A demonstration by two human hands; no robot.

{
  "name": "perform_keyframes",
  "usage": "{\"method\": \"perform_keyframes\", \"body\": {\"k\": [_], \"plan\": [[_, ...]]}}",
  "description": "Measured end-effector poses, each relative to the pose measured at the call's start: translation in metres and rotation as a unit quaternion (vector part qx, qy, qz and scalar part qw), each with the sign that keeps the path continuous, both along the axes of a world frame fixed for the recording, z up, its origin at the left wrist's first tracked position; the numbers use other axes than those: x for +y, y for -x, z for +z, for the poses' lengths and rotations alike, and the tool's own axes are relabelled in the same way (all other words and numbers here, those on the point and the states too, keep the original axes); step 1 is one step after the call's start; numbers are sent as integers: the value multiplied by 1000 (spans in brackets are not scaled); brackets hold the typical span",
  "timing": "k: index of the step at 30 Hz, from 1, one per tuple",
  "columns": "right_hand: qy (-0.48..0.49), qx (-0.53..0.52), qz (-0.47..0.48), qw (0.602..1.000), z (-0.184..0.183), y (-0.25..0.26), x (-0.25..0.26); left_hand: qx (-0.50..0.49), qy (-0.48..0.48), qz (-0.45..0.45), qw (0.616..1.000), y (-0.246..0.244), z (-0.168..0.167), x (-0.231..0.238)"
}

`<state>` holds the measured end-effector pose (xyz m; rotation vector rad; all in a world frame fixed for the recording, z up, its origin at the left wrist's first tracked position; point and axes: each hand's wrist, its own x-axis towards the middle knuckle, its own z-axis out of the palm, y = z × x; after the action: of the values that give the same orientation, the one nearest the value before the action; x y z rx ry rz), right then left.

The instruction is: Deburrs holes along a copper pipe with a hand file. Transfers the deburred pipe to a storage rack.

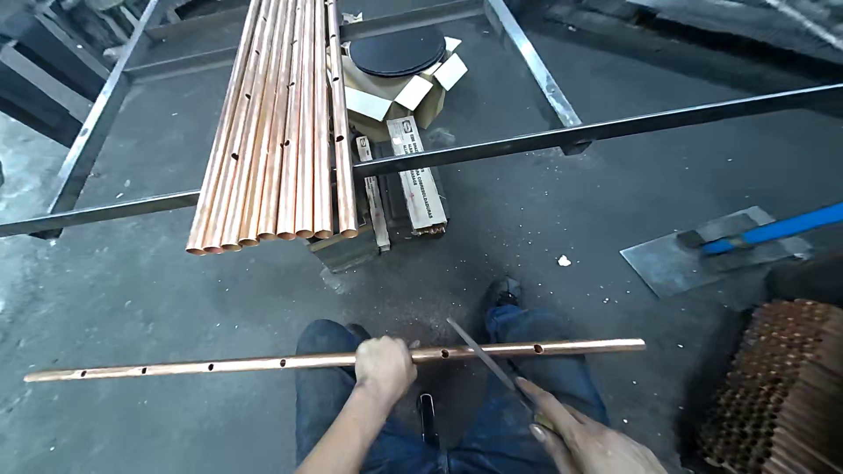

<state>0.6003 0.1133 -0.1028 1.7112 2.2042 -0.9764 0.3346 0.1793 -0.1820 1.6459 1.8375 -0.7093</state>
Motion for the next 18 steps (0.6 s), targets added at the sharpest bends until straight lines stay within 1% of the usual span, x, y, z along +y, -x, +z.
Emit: {"method": "perform_keyframes", "body": {"k": [2, 4, 6, 7, 8, 10, 12, 15, 18], "plan": [[33, -2, -11, 999, 7, -4, -1, -16, -41, 23, 999, -3, -4, -5], [63, 11, -25, 998, 11, -9, -7, -38, -63, 23, 997, -6, -5, -5], [72, 45, -48, 995, 10, -14, -15, -54, -52, 10, 997, -9, -3, -1], [60, 53, -53, 995, 9, -16, -20, -59, -34, 2, 998, -12, 0, 3], [43, 43, -52, 997, 8, -17, -24, -59, -15, -7, 998, -15, 2, 8], [17, -14, -36, 999, 8, -16, -28, -59, 14, -23, 998, -20, 4, 16], [16, -69, -19, 997, 8, -12, -30, -66, 30, -39, 997, -19, 5, 23], [11, -84, -11, 996, 9, -3, -36, -70, 37, -49, 996, -16, 4, 26], [-6, -105, 0, 994, 6, 1, -41, -65, 16, -44, 997, -18, 3, 20]]}}
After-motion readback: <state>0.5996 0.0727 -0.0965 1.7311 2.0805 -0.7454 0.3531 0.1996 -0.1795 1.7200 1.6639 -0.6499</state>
